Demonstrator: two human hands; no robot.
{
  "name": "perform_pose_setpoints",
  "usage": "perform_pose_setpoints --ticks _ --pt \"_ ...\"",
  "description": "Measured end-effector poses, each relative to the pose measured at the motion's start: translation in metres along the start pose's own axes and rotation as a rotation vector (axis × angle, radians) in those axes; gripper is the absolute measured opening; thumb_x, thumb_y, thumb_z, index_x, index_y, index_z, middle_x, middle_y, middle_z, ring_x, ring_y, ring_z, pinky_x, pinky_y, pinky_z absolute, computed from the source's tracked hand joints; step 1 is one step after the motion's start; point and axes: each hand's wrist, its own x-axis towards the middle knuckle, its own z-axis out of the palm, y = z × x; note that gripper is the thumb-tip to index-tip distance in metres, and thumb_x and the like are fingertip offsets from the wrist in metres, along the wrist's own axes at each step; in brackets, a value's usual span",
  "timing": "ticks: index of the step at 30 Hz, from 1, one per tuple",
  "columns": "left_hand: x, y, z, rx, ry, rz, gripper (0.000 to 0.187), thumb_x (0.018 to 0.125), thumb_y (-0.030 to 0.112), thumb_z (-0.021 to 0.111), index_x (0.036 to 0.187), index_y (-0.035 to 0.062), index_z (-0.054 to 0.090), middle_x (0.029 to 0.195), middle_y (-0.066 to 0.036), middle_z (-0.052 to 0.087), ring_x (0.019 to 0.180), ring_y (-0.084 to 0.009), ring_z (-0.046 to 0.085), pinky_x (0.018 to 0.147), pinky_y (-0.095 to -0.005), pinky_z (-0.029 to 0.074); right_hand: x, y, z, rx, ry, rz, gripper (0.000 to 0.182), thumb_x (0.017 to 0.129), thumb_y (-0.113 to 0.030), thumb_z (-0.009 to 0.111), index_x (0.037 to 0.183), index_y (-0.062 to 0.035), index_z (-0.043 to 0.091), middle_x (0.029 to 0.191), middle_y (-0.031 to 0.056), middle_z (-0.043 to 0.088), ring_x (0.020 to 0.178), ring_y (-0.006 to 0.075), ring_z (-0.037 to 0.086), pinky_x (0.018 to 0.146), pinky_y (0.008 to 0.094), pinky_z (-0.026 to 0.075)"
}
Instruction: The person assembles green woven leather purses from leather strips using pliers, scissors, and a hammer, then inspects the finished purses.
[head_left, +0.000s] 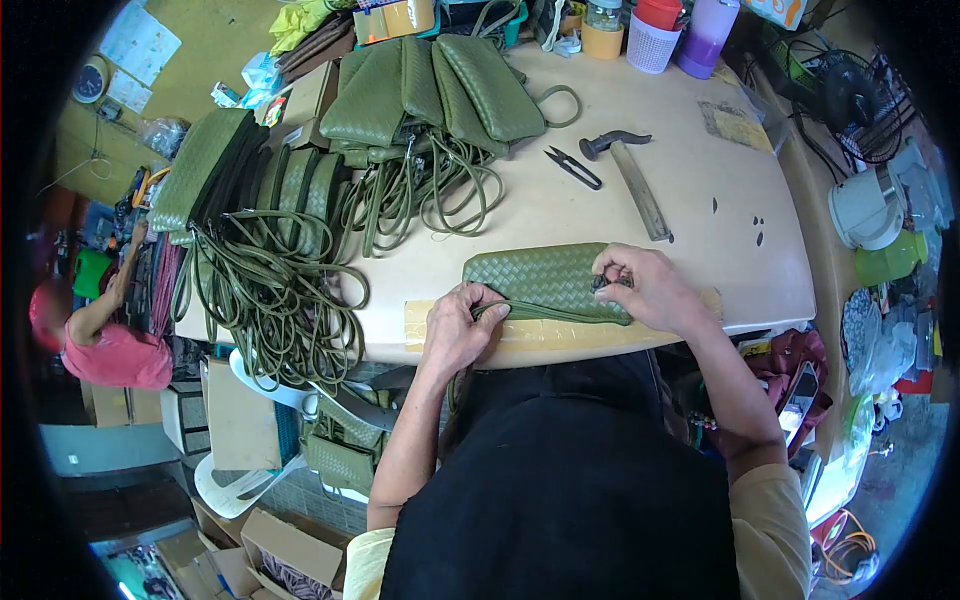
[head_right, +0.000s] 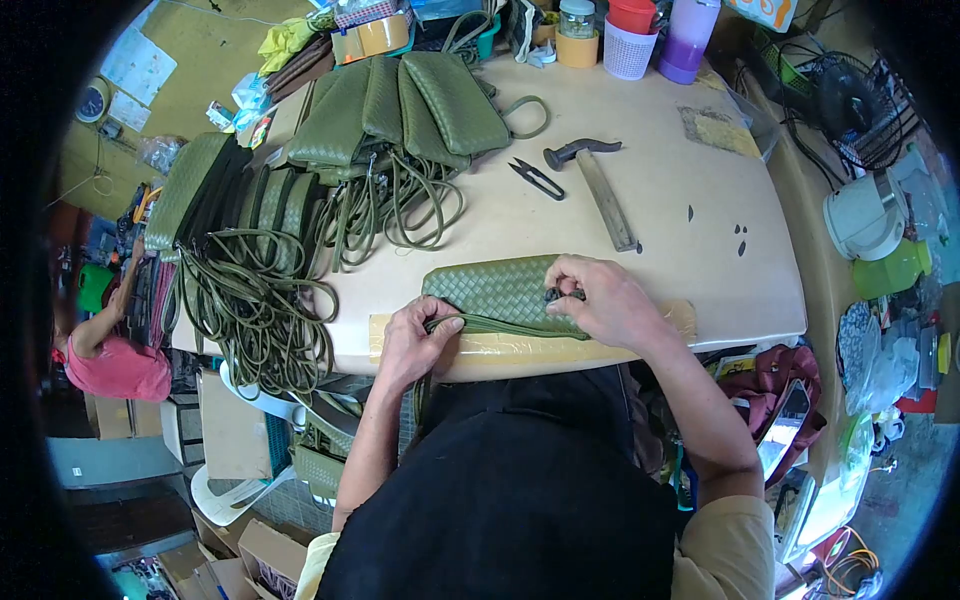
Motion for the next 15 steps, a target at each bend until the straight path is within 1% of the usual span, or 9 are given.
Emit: perform_pose_setpoints --ticks 1,3,4,6,7,10,12,14,15 --pt "0.001 0.001 0.0 0.039 0.009 -0.007 0.017 0.079 0.019 0.071 0.087 0.0042 0.068 0.079 -0.012 0.065 0.072 -0.0265 0.061 0.069 -0.0361 0.047 -0.002 -0.003 0.004 -0.002 0.001 0.001 0.021 0.072 0.002 0.07 0.089 0.0 0.059 0.083 0.0141 0.062 0.08 0.0306 0.061 0.072 0.0397 0.048" --pt "0.001 0.003 0.001 0.078 0.011 -0.015 0.018 0.079 0.02 0.071 0.087 0.004 0.068 0.079 -0.012 0.065 0.071 -0.0266 0.061 0.069 -0.0362 0.048 -0.007 -0.009 0.02 0.141 0.023 -0.258 0.019 0.073 0.002 0.07 0.089 0.0003 0.06 0.085 0.0139 0.061 0.08 0.0315 0.061 0.07 0.0399 0.048" --pt "0.002 0.003 0.0 0.094 0.003 -0.042 0.019 0.079 0.021 0.07 0.087 0.004 0.068 0.079 -0.012 0.065 0.071 -0.0267 0.061 0.069 -0.0362 0.048 -0.004 -0.005 0.03 0.143 0.029 -0.254 0.019 0.073 0.002 0.07 0.089 0.0003 0.06 0.085 0.0139 0.061 0.08 0.0315 0.061 0.07 0.0399 0.048" --pt "0.003 0.004 -0.002 0.11 -0.014 -0.058 0.019 0.079 0.021 0.07 0.087 0.0041 0.069 0.079 -0.013 0.066 0.071 -0.0269 0.062 0.069 -0.0363 0.048 0.004 0.007 0.049 -0.063 -0.013 -0.458 0.017 0.073 0.0 0.07 0.085 0.001 0.059 0.085 0.0138 0.059 0.083 0.0326 0.06 0.072 0.0402 0.048" --pt "0.002 0.004 -0.005 0.083 -0.041 -0.076 0.019 0.079 0.021 0.07 0.087 0.0041 0.069 0.079 -0.013 0.066 0.072 -0.0272 0.062 0.07 -0.0364 0.048 0.004 0.01 0.04 -0.04 -0.084 -0.326 0.016 0.073 -0.002 0.071 0.08 0.0013 0.057 0.083 0.0138 0.057 0.086 0.0338 0.058 0.075 0.0412 0.046" --pt "0.003 0.006 -0.005 0.043 -0.064 -0.104 0.018 0.079 0.02 0.069 0.087 0.004 0.069 0.08 -0.014 0.067 0.075 -0.028 0.064 0.071 -0.0366 0.048 -0.007 0.017 0.017 -0.151 -0.109 -0.309 0.016 0.072 -0.001 0.07 0.078 0.0011 0.055 0.083 0.0139 0.057 0.088 0.0344 0.058 0.078 0.0419 0.045" --pt "0.004 0.005 -0.005 0.069 -0.055 -0.094 0.018 0.079 0.02 0.069 0.087 0.0036 0.069 0.081 -0.014 0.067 0.076 -0.0281 0.064 0.072 -0.0364 0.049 -0.014 0.025 0.002 -0.224 -0.036 -0.323 0.016 0.072 -0.002 0.07 0.077 0.0001 0.055 0.083 0.0139 0.056 0.086 0.0348 0.057 0.076 0.0426 0.045" --pt "0.004 0.004 -0.004 0.067 -0.054 -0.082 0.018 0.08 0.02 0.069 0.087 0.0033 0.069 0.082 -0.014 0.067 0.077 -0.0282 0.064 0.072 -0.0365 0.049 -0.019 0.023 -0.014 -0.387 0.205 -0.257 0.018 0.071 -0.004 0.07 0.079 -0.0009 0.054 0.084 0.0132 0.055 0.086 0.0344 0.057 0.078 0.0426 0.045" --pt "0.004 0.004 -0.004 0.069 -0.054 -0.073 0.019 0.08 0.02 0.068 0.087 0.003 0.068 0.082 -0.015 0.067 0.078 -0.0283 0.064 0.073 -0.0365 0.049 -0.022 0.015 -0.014 -0.315 0.217 -0.287 0.02 0.071 -0.004 0.071 0.081 -0.0011 0.054 0.084 0.0127 0.054 0.088 0.0338 0.056 0.079 0.0423 0.044"
